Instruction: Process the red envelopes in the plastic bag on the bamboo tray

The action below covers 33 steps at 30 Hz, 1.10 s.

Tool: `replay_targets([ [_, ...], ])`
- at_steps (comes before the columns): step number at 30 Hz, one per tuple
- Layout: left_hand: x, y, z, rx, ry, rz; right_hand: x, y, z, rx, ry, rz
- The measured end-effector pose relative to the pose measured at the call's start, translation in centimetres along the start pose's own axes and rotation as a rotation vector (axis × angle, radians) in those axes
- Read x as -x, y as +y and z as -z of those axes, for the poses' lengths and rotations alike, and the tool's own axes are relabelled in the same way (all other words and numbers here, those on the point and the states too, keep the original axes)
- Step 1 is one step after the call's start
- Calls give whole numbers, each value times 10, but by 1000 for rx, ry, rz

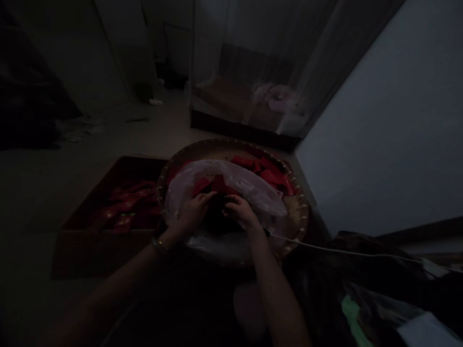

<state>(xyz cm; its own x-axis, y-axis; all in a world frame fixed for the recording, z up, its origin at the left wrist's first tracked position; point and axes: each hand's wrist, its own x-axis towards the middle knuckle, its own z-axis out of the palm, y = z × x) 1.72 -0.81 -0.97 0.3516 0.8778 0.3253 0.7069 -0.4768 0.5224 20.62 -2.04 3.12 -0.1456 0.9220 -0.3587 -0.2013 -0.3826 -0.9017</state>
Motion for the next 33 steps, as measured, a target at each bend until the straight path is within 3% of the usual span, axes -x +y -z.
replay_targets([
  [6, 1, -2, -4, 58, -5, -42, 4, -11, 4, -41, -21, -2],
  [12, 0, -3, -6, 147, 137, -101, -2, -16, -1, 8, -42, 20],
  [17, -2, -7, -5, 192, 229, -16, -5, -16, -11, 106, -77, -3],
  [24, -1, -8, 4, 292, 171, 70, -11, -14, -21, 155, -126, 28],
  [33, -3, -13, -4, 575, 111, 211, -9, -20, -30, 177, -156, 61],
])
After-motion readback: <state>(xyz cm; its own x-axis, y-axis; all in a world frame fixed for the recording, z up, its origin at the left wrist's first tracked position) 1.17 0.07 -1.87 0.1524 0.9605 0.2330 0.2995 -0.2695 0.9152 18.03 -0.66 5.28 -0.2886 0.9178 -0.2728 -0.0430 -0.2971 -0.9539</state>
